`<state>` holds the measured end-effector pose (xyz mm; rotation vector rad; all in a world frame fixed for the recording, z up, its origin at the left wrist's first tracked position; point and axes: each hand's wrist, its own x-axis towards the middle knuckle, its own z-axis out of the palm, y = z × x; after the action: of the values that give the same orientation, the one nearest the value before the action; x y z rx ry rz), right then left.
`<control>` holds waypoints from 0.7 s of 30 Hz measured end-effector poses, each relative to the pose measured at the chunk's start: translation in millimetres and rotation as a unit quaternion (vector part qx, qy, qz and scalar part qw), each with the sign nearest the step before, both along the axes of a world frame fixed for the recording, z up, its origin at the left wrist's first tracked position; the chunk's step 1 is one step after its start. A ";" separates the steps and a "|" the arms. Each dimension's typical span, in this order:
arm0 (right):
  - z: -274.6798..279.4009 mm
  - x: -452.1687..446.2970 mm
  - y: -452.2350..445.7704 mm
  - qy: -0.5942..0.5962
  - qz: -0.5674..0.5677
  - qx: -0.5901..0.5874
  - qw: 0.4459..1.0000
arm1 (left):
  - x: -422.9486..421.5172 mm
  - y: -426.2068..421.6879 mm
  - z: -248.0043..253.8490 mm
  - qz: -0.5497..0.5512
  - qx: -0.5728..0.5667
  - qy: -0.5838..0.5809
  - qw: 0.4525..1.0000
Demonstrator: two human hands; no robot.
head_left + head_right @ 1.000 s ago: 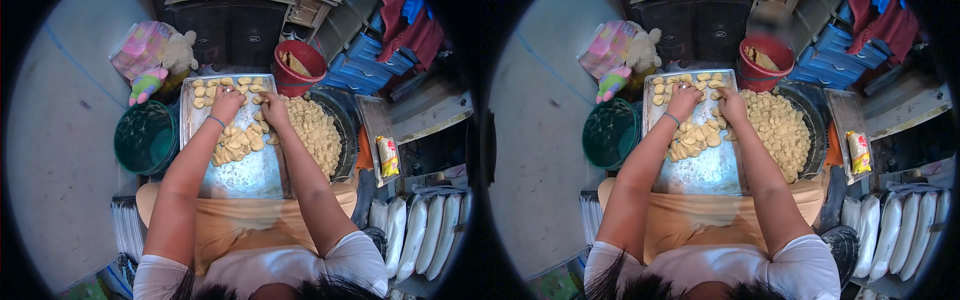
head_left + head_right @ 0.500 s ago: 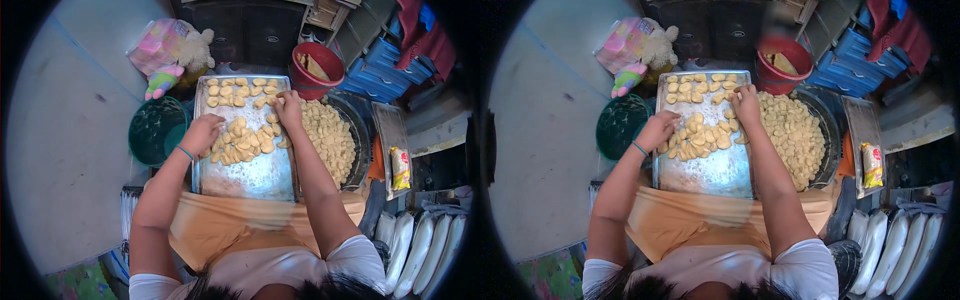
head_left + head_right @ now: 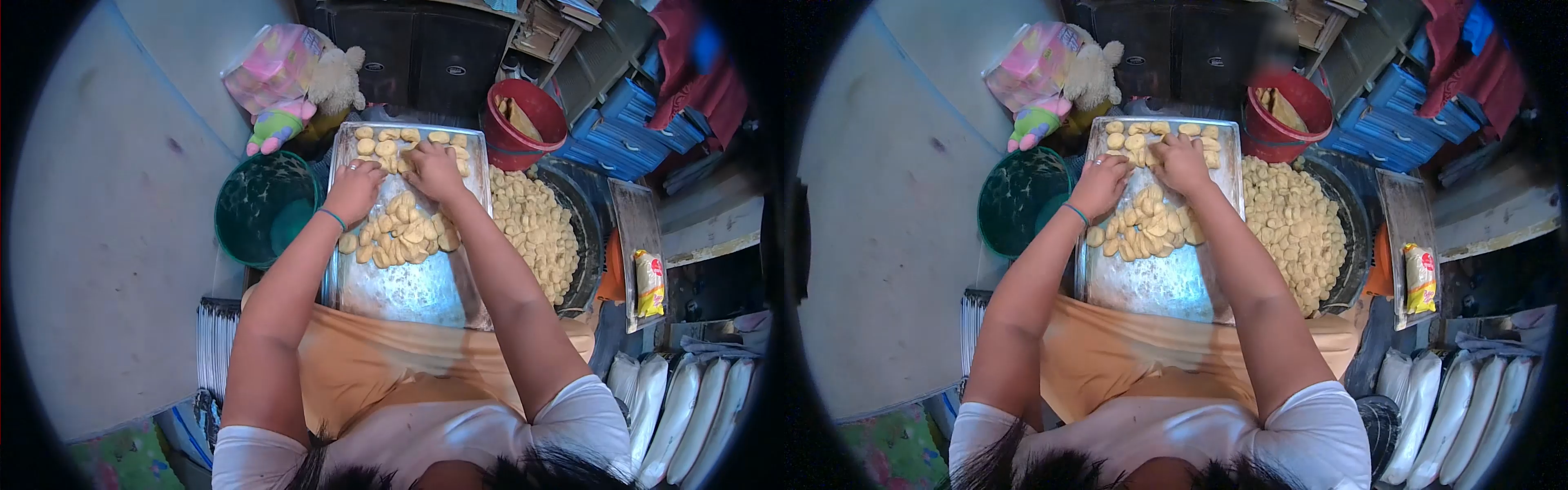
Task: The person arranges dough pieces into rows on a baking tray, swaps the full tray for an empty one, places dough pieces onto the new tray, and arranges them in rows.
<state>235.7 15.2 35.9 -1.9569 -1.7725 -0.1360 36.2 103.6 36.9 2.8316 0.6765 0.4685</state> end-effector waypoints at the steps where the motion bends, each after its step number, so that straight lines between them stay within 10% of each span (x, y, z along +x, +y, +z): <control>1: -0.7 -0.3 3.8 -0.020 0.004 -0.024 1.000 | -1.2 0.5 -0.4 -0.006 0.008 0.010 1.000; 15: 1.7 -3.9 -28.7 0.272 0.070 -0.217 0.935 | -16.8 -2.6 3.9 -0.108 -0.276 0.114 0.948; 21: -2.6 -33.0 4.3 0.264 -0.007 -0.064 0.962 | -29.3 1.8 23.4 -0.098 -0.356 0.197 0.908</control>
<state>202.7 19.5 33.3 -1.8632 -1.4383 0.4675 6.9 105.4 60.3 2.2468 0.4779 -0.3434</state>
